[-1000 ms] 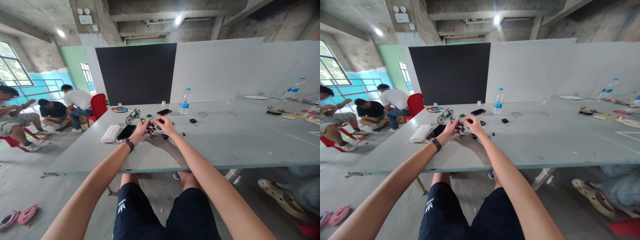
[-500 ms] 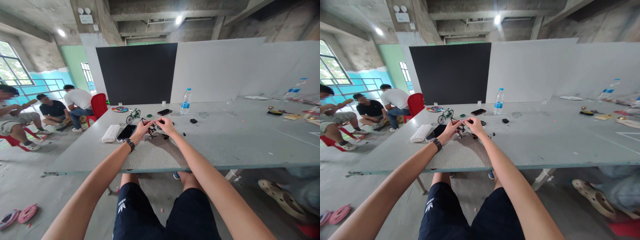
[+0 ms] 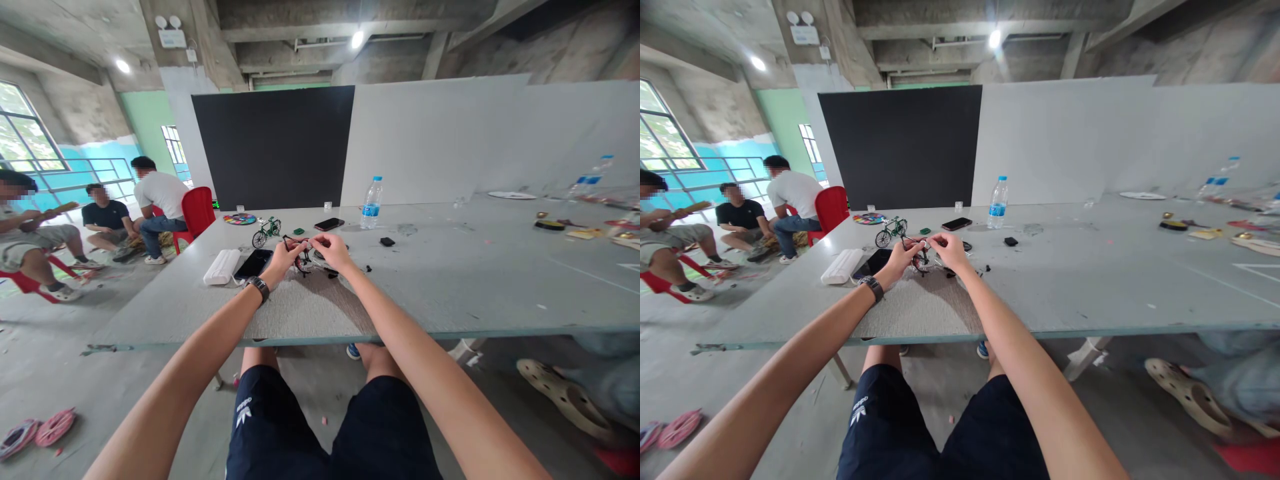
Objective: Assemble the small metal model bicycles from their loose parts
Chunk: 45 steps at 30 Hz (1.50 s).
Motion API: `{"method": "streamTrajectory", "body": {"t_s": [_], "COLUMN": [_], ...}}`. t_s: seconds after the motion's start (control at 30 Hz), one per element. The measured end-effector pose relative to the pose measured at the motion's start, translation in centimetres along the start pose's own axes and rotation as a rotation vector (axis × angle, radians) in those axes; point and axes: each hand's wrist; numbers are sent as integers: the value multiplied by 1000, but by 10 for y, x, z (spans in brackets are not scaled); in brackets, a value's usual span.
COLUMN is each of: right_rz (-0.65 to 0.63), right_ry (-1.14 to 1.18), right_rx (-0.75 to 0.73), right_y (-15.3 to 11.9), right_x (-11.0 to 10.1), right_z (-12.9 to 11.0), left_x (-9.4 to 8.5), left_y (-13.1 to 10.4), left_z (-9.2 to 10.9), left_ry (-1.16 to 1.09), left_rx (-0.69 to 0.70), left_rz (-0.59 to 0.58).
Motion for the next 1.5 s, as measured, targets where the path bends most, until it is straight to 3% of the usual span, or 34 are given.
{"method": "streamTrajectory", "body": {"t_s": [0.8,1.5], "right_rz": [-21,-31], "right_ry": [42,59], "right_rx": [15,46], "right_y": [0,-1], "right_x": [1,1], "right_z": [-1,-2], "left_x": [-2,-1], "left_y": [-2,0], "left_z": [1,2], "left_ry": [-64,-99], "left_rx": [-21,-31], "left_rz": [-32,28]}}
Point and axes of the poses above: each hand's wrist, its own y-axis towards the middle knuckle, its own x-axis out of the palm, z = x × y, and after that the axes turned 13 degrees about -z, right-handed
